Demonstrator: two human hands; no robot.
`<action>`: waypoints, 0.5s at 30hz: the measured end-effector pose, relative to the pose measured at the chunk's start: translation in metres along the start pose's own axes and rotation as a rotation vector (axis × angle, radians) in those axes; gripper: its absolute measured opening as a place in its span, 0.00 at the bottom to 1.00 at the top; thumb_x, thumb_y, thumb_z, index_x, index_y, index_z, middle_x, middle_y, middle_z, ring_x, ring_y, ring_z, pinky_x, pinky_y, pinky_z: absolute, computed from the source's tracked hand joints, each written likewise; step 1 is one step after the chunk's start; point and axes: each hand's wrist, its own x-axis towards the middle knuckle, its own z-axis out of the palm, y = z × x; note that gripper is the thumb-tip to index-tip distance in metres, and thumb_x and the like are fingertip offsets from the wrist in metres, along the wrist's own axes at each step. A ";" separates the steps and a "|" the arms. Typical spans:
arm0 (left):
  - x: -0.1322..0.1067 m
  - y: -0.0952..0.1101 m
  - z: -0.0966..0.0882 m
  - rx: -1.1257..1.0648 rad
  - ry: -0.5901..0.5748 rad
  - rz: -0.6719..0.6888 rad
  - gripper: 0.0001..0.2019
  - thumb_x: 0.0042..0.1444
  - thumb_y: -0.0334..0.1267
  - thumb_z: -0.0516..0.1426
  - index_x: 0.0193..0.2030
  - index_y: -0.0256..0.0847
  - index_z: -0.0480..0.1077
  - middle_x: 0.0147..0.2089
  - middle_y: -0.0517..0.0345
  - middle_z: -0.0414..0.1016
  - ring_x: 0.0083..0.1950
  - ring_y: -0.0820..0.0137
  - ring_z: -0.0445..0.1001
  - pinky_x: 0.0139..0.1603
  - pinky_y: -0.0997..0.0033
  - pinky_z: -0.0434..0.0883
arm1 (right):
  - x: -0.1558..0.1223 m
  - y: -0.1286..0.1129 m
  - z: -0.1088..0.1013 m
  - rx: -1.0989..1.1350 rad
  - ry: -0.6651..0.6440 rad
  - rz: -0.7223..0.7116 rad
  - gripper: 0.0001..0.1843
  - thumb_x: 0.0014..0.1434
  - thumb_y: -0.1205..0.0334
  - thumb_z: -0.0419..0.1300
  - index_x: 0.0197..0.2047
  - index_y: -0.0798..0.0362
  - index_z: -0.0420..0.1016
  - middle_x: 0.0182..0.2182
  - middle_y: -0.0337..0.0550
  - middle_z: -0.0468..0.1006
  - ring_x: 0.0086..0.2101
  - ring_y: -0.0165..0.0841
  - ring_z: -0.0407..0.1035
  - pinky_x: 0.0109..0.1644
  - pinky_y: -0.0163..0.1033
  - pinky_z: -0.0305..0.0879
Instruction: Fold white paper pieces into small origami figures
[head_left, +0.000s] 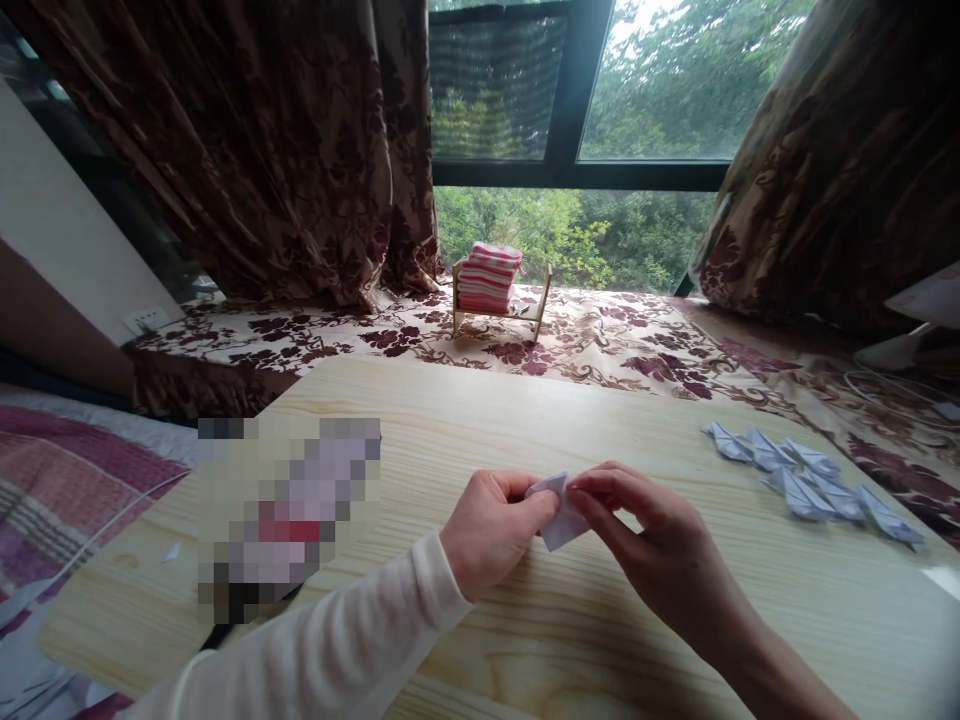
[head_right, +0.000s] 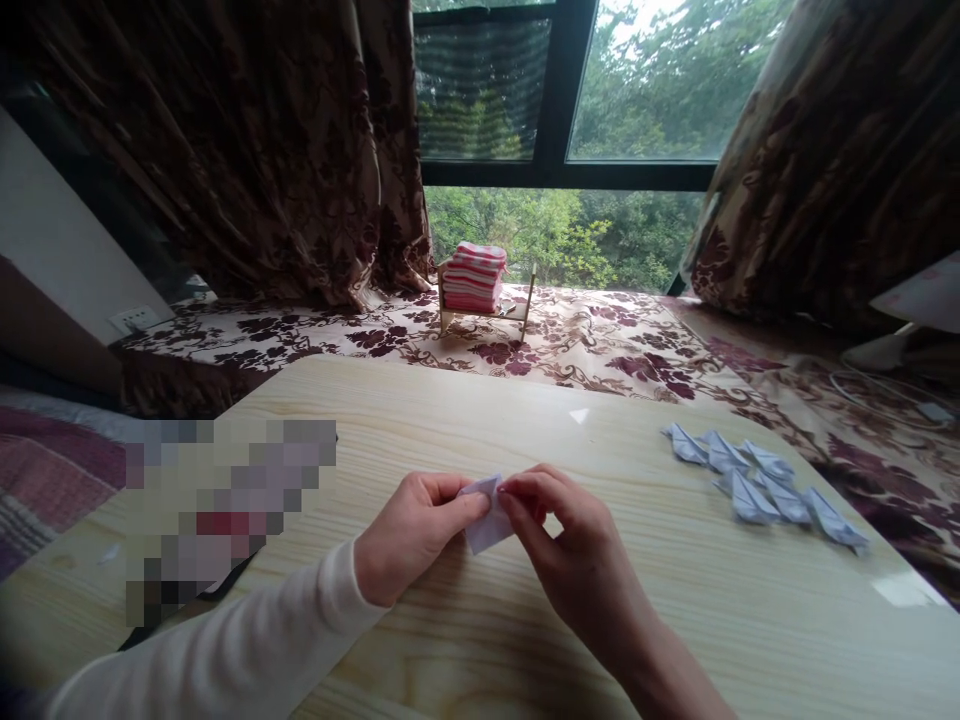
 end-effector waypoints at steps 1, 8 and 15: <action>0.000 0.000 0.000 -0.008 -0.002 0.000 0.10 0.43 0.39 0.57 0.22 0.32 0.71 0.22 0.61 0.63 0.27 0.75 0.59 0.29 0.73 0.57 | 0.000 0.000 0.000 0.007 0.001 0.013 0.05 0.60 0.65 0.57 0.33 0.51 0.73 0.27 0.38 0.74 0.27 0.29 0.68 0.30 0.33 0.65; 0.000 0.002 -0.001 -0.047 -0.029 -0.006 0.09 0.43 0.38 0.57 0.21 0.33 0.71 0.22 0.61 0.64 0.27 0.76 0.59 0.28 0.74 0.55 | -0.001 -0.002 0.000 0.089 -0.015 0.151 0.05 0.58 0.62 0.59 0.32 0.52 0.74 0.26 0.38 0.75 0.27 0.30 0.69 0.32 0.35 0.66; -0.002 0.002 -0.001 0.017 -0.080 0.045 0.10 0.44 0.38 0.57 0.19 0.35 0.69 0.21 0.62 0.62 0.26 0.76 0.58 0.28 0.74 0.56 | 0.004 -0.001 -0.007 0.329 -0.081 0.370 0.11 0.51 0.54 0.64 0.29 0.53 0.72 0.28 0.39 0.72 0.28 0.30 0.68 0.31 0.34 0.65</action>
